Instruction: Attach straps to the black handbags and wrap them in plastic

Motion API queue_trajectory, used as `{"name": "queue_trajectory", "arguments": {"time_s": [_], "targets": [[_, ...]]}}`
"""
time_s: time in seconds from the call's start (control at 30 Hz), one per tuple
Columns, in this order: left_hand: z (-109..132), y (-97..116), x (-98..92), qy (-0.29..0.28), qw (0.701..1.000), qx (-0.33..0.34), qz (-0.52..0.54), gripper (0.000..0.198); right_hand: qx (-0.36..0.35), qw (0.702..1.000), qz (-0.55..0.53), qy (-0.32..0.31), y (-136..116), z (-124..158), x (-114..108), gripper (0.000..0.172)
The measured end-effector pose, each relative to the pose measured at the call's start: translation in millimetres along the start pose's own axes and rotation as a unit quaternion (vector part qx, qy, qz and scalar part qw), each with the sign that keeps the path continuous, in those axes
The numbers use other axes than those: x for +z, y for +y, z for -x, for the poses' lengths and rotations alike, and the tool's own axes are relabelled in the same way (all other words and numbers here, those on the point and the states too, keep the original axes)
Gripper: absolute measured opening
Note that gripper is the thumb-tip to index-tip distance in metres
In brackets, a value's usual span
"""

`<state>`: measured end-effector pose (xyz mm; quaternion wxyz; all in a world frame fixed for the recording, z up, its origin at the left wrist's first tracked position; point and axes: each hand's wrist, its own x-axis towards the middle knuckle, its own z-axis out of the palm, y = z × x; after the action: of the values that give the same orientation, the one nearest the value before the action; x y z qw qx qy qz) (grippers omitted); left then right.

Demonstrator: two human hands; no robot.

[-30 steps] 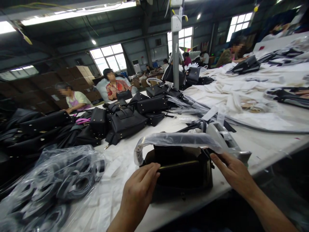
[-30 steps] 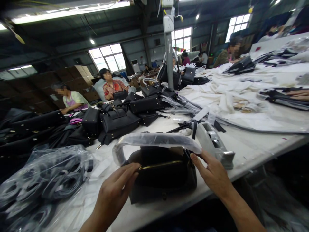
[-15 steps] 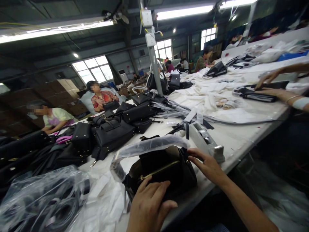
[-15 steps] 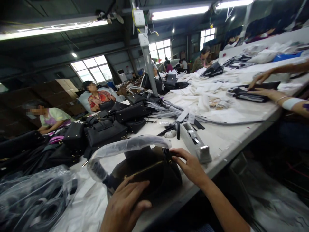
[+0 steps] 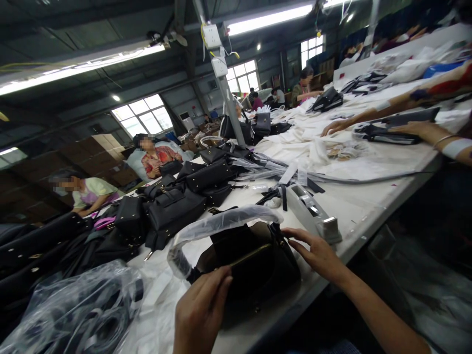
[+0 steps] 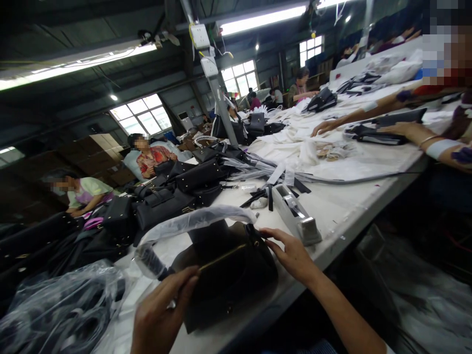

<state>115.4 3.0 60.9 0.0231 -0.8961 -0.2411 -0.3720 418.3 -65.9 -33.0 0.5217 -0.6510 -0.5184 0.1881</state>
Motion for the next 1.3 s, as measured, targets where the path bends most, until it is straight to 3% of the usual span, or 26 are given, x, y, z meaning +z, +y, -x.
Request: {"name": "queue_trajectory", "arguments": {"time_s": [0.13,0.2,0.27,0.33,0.4,0.47,0.6,0.7,0.77,0.83,0.9,0.97,1.0,1.1,1.2,1.3], "targets": [[-5,-18,-25.3,0.188,0.974,-0.080,-0.101,0.023,0.010,0.997,0.032,0.062,-8,6,2,0.036],[-6,-31,-31.4,0.224,0.956,-0.149,-0.114,0.029,0.028,0.992,0.054,0.110,-19,11,4,0.040],[-4,-42,-32.4,0.192,0.954,-0.224,-0.054,0.037,0.032,0.989,0.064,0.130,-31,15,6,0.047],[-1,-50,-29.1,0.120,0.945,-0.296,0.066,0.043,0.021,0.990,0.079,0.116,-43,16,10,0.061],[3,-52,-22.5,0.063,0.917,-0.348,0.184,0.045,0.015,0.990,0.116,0.082,-53,12,15,0.074],[6,-47,-14.0,0.046,0.893,-0.365,0.257,0.042,0.014,0.985,0.166,0.045,-61,4,22,0.077],[8,-25,5.2,0.067,0.861,-0.358,0.355,0.033,-0.009,0.973,0.228,-0.026,-73,-29,31,0.052],[7,-3,20.7,0.117,0.823,-0.357,0.425,0.026,-0.017,0.966,0.258,-0.025,-76,-67,34,0.035],[5,9,30.9,0.154,0.806,-0.353,0.449,0.024,-0.017,0.963,0.270,-0.004,-78,-89,34,0.039],[3,18,38.5,0.142,0.811,-0.333,0.459,0.020,-0.035,0.962,0.269,0.022,-81,-97,34,0.052],[1,22,40.8,0.101,0.839,-0.299,0.444,0.015,-0.081,0.955,0.275,0.076,-88,-86,34,0.059],[-3,22,37.5,0.086,0.869,-0.274,0.404,0.012,-0.133,0.943,0.276,0.129,-95,-59,36,0.053],[-4,21,34.5,0.088,0.880,-0.270,0.379,0.012,-0.138,0.949,0.257,0.120,-98,-42,37,0.046],[-9,20,26.6,0.069,0.902,-0.265,0.334,0.014,-0.138,0.974,0.171,-0.060,-102,4,45,0.037],[-10,21,24.7,0.043,0.906,-0.234,0.349,0.017,-0.100,0.980,0.134,-0.111,-99,24,55,0.033],[-6,11,24.3,0.027,0.886,-0.201,0.417,0.024,-0.093,0.978,0.144,-0.121,-88,24,58,0.022]]}}
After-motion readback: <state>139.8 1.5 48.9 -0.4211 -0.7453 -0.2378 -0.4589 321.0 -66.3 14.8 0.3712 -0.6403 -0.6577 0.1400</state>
